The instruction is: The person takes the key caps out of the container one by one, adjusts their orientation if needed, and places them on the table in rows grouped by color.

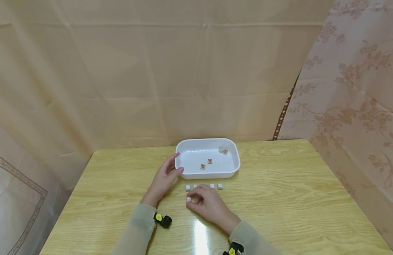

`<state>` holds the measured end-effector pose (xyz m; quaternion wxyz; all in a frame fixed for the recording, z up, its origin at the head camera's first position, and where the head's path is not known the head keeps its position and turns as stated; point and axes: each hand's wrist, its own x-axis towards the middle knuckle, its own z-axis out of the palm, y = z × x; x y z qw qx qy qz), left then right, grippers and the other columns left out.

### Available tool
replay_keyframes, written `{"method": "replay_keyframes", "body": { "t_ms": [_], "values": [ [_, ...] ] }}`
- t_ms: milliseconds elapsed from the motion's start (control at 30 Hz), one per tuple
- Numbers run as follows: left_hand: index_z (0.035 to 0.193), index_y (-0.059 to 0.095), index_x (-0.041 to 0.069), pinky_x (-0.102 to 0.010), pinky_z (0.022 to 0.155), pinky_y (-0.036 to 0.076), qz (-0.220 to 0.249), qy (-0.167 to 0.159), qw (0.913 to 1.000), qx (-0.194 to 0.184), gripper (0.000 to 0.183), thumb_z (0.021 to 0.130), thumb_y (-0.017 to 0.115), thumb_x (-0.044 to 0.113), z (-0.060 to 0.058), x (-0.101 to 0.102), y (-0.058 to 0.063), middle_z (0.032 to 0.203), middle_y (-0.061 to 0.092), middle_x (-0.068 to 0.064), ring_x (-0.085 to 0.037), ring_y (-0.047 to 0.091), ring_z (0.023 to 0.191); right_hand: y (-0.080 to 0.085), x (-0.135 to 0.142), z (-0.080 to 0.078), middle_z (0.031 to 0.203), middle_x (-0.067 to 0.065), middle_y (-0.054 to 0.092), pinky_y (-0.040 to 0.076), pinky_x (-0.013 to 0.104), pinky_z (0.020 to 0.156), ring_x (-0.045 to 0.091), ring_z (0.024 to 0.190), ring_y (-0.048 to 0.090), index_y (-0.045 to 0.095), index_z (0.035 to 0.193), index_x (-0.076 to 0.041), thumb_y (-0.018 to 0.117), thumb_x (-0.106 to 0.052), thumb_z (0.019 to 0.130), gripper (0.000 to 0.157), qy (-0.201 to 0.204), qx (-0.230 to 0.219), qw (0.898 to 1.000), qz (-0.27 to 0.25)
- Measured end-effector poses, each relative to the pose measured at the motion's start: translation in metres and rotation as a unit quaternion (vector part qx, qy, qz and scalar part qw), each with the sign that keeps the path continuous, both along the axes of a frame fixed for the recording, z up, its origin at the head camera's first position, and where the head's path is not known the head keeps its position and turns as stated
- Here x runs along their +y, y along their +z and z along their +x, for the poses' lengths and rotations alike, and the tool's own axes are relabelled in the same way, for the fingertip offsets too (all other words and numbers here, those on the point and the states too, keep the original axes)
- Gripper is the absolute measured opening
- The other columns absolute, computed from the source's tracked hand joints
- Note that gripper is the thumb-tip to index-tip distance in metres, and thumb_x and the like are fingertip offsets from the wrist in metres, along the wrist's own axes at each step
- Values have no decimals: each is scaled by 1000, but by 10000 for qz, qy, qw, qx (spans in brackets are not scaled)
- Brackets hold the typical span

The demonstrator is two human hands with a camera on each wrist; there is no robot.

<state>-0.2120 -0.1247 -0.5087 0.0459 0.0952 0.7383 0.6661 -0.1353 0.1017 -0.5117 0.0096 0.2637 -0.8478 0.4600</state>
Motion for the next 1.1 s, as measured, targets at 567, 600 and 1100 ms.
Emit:
{"method": "replay_keyframes", "body": {
  "t_ms": [567, 600, 1100],
  "values": [
    [166, 46, 16, -30, 116, 50, 44, 44, 10000, -69, 65, 107, 73, 16, 2, -1, -3, 164, 50, -24, -39, 52, 149, 37, 15, -2, 107, 6, 79, 63, 24, 73, 5, 81, 69, 82, 115, -8, 86, -9, 94, 21, 30, -350, 9982, -491],
    [166, 45, 15, -29, 116, 50, 40, 47, 10000, -65, 65, 107, 73, 15, 2, 0, -3, 163, 50, -24, -39, 52, 149, 42, 19, -4, 106, 6, 78, 63, 25, 73, 6, 81, 70, 82, 115, -8, 86, -9, 94, 21, 0, -280, 9985, -466],
    [166, 46, 13, -32, 117, 49, 40, 121, 9999, -63, 65, 107, 73, 11, 0, 2, 0, 164, 50, -22, -40, 51, 150, 74, 52, -109, 110, 12, 79, 64, 36, 80, 19, 91, 73, 80, 118, -1, 89, -18, 94, 31, -84, 320, 9981, 513]
  ]
}}
